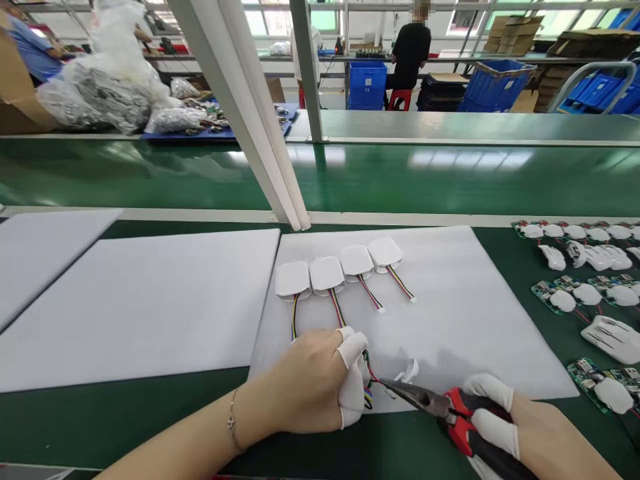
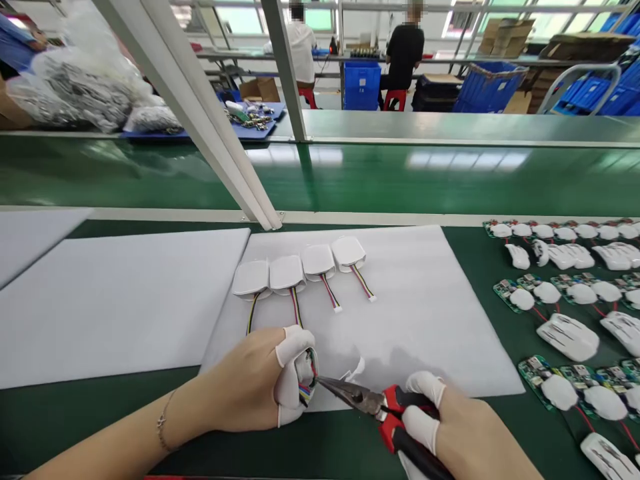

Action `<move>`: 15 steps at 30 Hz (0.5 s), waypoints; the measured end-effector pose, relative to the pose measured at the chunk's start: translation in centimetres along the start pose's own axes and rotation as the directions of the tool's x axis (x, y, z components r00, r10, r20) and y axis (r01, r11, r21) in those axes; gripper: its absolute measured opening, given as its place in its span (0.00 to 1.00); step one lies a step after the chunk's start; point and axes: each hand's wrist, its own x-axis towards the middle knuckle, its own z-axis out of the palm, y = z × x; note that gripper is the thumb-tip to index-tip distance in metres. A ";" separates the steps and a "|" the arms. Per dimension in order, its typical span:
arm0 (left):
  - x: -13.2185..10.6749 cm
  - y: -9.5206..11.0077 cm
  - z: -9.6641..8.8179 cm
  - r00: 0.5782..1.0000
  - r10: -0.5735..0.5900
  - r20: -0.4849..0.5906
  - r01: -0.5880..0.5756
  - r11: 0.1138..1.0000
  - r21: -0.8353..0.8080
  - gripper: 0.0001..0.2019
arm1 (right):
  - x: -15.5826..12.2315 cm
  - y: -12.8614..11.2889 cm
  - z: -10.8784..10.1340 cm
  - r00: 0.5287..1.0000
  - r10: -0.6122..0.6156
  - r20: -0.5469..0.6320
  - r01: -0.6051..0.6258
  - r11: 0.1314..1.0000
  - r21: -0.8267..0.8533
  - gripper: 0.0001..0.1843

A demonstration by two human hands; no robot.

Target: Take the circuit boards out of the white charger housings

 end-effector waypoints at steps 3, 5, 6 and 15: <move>-0.1 0.2 0.0 0.998 0.043 -0.051 -0.039 0.996 0.077 0.12 | 0.2 0.0 0.9 0.999 0.040 -0.018 -0.040 0.999 -0.005 0.08; -0.2 0.4 0.1 0.995 0.063 -0.071 -0.054 0.990 0.133 0.11 | 0.6 0.2 0.7 0.999 0.048 0.019 -0.048 0.999 -0.001 0.07; -0.2 0.4 0.1 0.996 0.066 -0.066 -0.056 0.987 0.150 0.11 | 0.8 0.3 0.6 0.998 0.047 0.043 -0.047 0.999 0.001 0.07; -0.4 0.5 0.3 0.993 0.085 -0.085 -0.069 0.981 0.179 0.12 | 1.3 -0.3 -0.2 0.983 0.092 0.161 -0.094 0.996 0.001 0.07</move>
